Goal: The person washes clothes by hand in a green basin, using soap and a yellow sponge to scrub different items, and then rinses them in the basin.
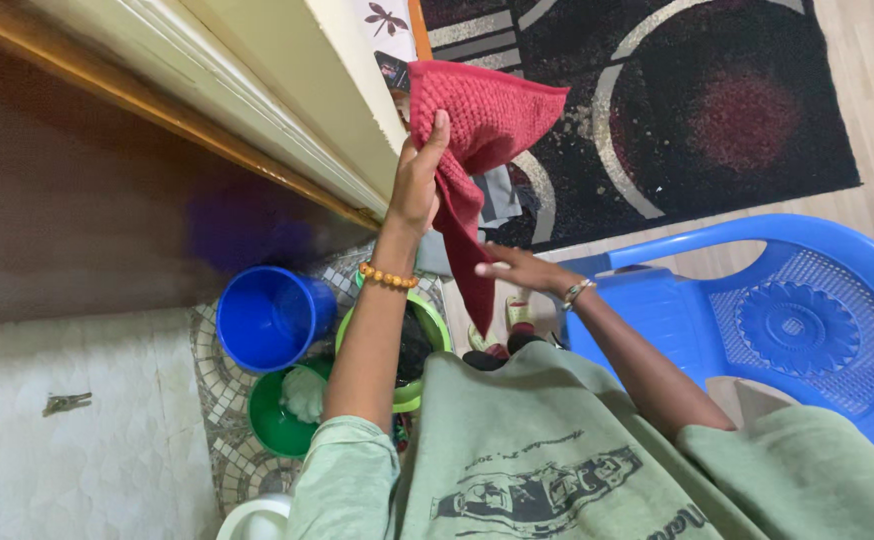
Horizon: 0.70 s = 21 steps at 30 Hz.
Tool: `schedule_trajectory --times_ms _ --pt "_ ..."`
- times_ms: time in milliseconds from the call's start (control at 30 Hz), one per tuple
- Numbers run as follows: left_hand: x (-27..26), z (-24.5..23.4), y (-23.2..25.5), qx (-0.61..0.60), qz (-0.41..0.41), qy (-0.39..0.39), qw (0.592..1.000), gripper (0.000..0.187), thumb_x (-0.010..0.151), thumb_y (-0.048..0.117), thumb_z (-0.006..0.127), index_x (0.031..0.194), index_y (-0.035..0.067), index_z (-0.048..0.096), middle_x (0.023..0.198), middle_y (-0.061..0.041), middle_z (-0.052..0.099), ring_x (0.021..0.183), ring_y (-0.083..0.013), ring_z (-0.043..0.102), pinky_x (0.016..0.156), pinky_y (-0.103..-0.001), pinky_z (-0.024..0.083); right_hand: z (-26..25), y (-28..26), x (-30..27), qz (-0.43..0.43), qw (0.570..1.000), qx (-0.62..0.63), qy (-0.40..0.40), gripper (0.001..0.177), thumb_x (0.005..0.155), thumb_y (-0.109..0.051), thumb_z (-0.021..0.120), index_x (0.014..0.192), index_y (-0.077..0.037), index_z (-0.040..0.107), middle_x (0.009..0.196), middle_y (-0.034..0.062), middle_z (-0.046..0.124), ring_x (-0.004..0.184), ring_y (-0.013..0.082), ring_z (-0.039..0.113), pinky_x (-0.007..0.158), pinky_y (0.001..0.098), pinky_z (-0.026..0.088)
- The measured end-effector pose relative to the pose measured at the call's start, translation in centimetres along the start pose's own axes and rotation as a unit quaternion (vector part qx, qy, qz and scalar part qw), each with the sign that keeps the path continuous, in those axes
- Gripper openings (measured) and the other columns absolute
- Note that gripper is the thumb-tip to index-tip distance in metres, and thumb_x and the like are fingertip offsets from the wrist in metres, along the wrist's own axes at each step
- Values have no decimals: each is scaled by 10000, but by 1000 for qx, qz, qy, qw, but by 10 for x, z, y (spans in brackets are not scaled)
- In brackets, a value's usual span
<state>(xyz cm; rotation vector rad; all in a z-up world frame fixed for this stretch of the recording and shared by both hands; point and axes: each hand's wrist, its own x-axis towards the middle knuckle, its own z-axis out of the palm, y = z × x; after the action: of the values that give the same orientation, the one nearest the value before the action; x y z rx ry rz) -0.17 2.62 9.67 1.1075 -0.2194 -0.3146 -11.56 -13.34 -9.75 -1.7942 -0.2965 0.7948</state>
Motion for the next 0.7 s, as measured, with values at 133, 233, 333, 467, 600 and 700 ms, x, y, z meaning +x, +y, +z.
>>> schedule_trajectory --times_ms 133,233,333,467,600,700 --pt "-4 6 -3 29 37 25 999 426 1120 261 550 1434 -27 536 1423 -110 599 1340 -189 552 1211 -379 399 -70 -17 -22 -144 955 163 204 739 969 -580 583 1538 -119 485 1642 170 446 1533 293 396 1259 470 305" --pt "-8 9 -4 -32 10 6 999 425 1114 259 543 1423 -32 533 1397 -129 623 1315 -217 586 1185 -405 431 -95 -49 -28 -142 890 34 431 794 911 -465 737 1525 -87 404 1592 177 392 1508 301 352 1234 494 269" --pt "-10 10 -3 -47 9 29 998 412 1110 227 563 1425 -36 529 1385 -122 615 1309 -207 576 1179 -407 426 -113 -64 -25 -181 843 -144 485 1062 789 -383 885 1568 93 341 1629 311 216 1503 422 164 1155 601 148" --pt "-14 0 -3 -52 14 37 998 392 1087 177 605 1394 -60 546 1345 -147 639 1254 -232 617 1130 -410 480 -131 -60 -9 -186 910 24 369 437 827 -63 608 1262 -36 652 1308 160 576 1237 263 497 1041 411 404" --pt "-19 -19 5 92 52 166 980 445 1004 88 690 1367 -113 528 1265 -207 672 1147 -294 676 1065 -427 553 -141 -76 -19 -224 907 85 347 250 874 26 424 1061 13 588 967 83 580 952 166 549 874 337 476" --pt "-31 -21 19 372 156 189 895 630 941 95 638 1520 -16 416 1434 -213 597 1325 -299 618 1153 -391 486 -137 -113 -39 -183 922 73 333 288 876 -19 388 1071 7 598 900 78 632 834 161 570 742 350 486"
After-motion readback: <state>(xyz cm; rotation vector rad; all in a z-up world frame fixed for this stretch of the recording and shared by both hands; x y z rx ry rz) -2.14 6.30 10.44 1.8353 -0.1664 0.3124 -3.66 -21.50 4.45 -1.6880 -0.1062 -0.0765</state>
